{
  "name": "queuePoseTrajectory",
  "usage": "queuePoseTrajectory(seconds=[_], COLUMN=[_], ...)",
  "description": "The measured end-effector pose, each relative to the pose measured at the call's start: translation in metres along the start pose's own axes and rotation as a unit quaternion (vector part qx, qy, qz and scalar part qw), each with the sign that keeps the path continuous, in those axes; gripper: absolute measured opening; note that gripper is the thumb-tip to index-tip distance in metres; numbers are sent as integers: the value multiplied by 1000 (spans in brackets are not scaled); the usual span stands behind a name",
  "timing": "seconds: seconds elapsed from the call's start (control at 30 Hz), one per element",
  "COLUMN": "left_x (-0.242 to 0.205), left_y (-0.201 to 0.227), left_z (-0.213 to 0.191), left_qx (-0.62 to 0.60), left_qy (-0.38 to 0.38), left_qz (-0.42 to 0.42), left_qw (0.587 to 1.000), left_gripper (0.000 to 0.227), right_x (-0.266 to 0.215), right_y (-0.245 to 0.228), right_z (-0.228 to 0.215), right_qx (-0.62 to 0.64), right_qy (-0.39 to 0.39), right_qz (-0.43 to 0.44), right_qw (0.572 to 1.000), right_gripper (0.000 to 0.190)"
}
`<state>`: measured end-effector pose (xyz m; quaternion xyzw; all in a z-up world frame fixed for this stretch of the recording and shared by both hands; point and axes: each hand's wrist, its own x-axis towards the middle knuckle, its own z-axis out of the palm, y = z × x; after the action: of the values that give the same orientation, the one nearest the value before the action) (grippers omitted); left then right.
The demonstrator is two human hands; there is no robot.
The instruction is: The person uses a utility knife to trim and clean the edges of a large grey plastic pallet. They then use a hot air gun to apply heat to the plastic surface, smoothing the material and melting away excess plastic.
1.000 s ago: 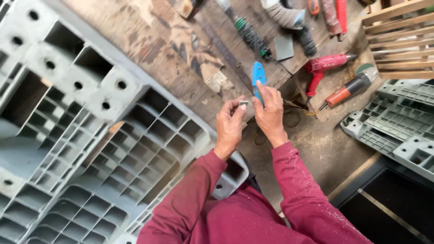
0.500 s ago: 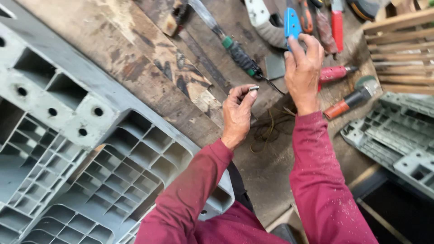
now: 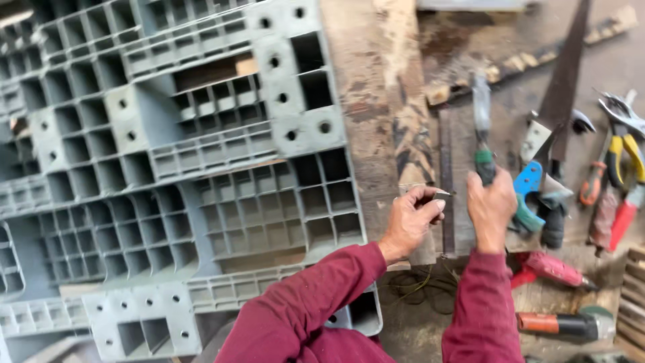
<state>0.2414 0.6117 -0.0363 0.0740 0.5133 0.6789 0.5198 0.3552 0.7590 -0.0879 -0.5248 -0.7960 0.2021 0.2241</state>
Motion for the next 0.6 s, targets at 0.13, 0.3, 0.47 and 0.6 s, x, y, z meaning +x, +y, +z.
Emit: queuePoseTrajectory(seconds=[0.13,0.3,0.47,0.6], left_x=[-39,-91,-148,-185], left_y=[16,34,52,63], left_z=[-38,-97,-155,-204], left_qx=[-17,-78,-79,-56], left_qy=[34,61,106,131], left_qz=[53,62,67,91], left_qw=[998,993,989,986], left_gripper=[20,15,15,16], right_x=[-65,-137,-198,-243], right_y=[-68,-146,-198,-240], right_z=[-53,-70,-81,-83], right_qx=[226,416,434,453], right_qy=[-133,-284,-357,-379], right_qz=[133,270,303,344], right_qw=[956,821,769,730], right_gripper=[38,30,36,39])
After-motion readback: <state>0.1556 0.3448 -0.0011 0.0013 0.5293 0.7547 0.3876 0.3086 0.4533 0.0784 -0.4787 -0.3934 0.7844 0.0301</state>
